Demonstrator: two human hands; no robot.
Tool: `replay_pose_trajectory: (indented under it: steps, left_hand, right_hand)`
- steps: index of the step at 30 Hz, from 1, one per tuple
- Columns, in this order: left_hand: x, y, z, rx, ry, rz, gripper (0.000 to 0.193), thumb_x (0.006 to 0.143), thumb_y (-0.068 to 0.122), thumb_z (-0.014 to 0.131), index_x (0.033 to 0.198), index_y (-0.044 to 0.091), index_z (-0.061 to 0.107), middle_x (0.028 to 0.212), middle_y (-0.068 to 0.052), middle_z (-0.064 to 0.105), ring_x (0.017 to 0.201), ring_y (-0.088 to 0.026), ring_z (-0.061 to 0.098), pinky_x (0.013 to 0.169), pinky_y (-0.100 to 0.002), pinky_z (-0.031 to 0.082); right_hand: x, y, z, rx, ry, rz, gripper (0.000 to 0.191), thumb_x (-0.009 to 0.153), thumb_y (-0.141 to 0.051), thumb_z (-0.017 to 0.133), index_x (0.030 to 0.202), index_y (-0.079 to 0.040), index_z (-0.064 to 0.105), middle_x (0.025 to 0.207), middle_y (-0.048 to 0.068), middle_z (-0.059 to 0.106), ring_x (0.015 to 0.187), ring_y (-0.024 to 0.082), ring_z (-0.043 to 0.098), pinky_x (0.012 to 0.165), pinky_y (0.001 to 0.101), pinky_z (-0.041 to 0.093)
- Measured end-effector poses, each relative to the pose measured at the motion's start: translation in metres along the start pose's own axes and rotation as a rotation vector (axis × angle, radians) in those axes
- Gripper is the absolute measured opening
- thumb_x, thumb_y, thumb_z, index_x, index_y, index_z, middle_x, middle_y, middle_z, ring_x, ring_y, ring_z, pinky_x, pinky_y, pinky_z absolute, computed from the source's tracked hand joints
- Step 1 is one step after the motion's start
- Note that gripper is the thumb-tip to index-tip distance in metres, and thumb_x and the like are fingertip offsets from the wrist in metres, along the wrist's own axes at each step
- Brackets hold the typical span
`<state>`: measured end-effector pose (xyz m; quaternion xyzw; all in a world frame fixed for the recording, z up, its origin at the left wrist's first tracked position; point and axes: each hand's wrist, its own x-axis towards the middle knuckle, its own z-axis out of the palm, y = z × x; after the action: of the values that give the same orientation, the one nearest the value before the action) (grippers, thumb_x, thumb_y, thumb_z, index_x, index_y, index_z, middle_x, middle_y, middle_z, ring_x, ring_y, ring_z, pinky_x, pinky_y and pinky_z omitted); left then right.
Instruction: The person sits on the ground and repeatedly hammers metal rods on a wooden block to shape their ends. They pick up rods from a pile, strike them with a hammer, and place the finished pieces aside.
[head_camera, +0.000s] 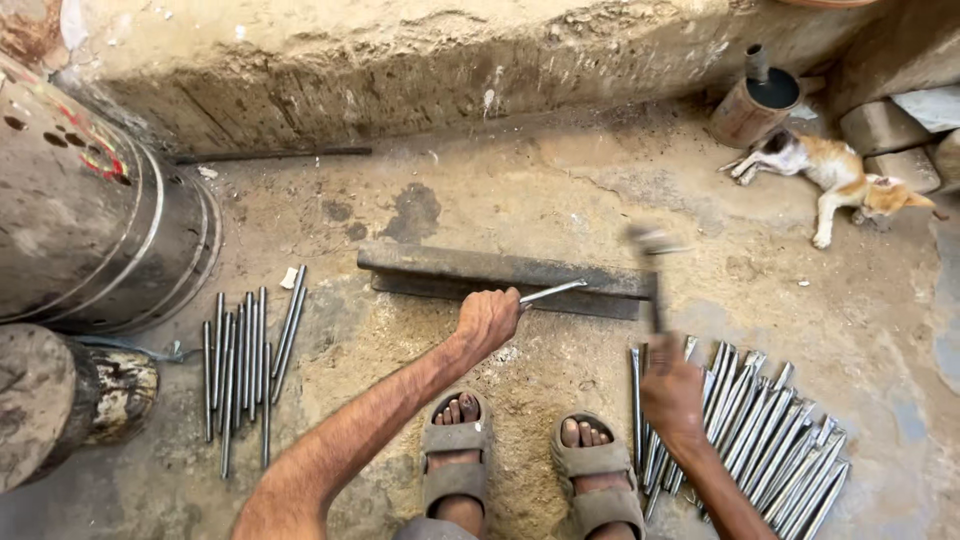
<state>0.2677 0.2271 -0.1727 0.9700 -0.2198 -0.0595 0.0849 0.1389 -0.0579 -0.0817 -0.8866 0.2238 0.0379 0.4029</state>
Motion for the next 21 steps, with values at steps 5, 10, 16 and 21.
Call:
replay_pose_trajectory:
  steps: [5, 10, 16, 21]
  left_hand:
    - [-0.019, -0.003, -0.02, 0.257, 0.549, 0.253, 0.022, 0.104, 0.019, 0.054, 0.084, 0.009, 0.057, 0.062, -0.003, 0.055, 0.051, -0.018, 0.053, 0.045, -0.04, 0.044]
    - [-0.048, 0.013, -0.021, -0.24, 0.245, 0.143, 0.032, 0.105, 0.035, 0.051, 0.088, 0.009, 0.055, 0.054, -0.004, 0.048, 0.043, -0.016, 0.031, 0.039, -0.04, 0.036]
    - [-0.047, 0.005, 0.001, -0.514, 0.252, 0.315, 0.036, 0.111, 0.039, 0.045, 0.093, 0.01, 0.056, 0.053, 0.002, 0.043, 0.038, -0.012, 0.034, 0.031, -0.033, 0.032]
    - [-0.041, 0.004, 0.004, -0.593, 0.371, 0.391, 0.039, 0.112, 0.041, 0.044, 0.088, 0.012, 0.054, 0.054, 0.002, 0.044, 0.04, -0.009, 0.036, 0.034, -0.032, 0.036]
  right_hand:
    - [0.032, 0.038, 0.024, -0.321, -0.091, -0.149, 0.051, 0.109, -0.046, 0.039, 0.109, -0.003, 0.066, 0.099, 0.035, 0.068, 0.095, 0.056, 0.062, 0.081, 0.0633, 0.049]
    - [0.037, 0.051, 0.026, -0.327, -0.074, -0.235, 0.053, 0.107, -0.046, 0.035, 0.111, -0.001, 0.063, 0.096, 0.033, 0.069, 0.091, 0.055, 0.065, 0.08, 0.0633, 0.052]
    - [0.046, 0.043, 0.042, -0.204, -0.059, -0.083, 0.055, 0.109, -0.048, 0.036, 0.108, -0.001, 0.065, 0.095, 0.034, 0.069, 0.092, 0.057, 0.064, 0.082, 0.0654, 0.05]
    - [0.063, 0.041, 0.046, -0.172, -0.051, -0.04, 0.057, 0.107, -0.052, 0.036, 0.121, -0.003, 0.062, 0.093, 0.035, 0.069, 0.092, 0.057, 0.065, 0.082, 0.0657, 0.051]
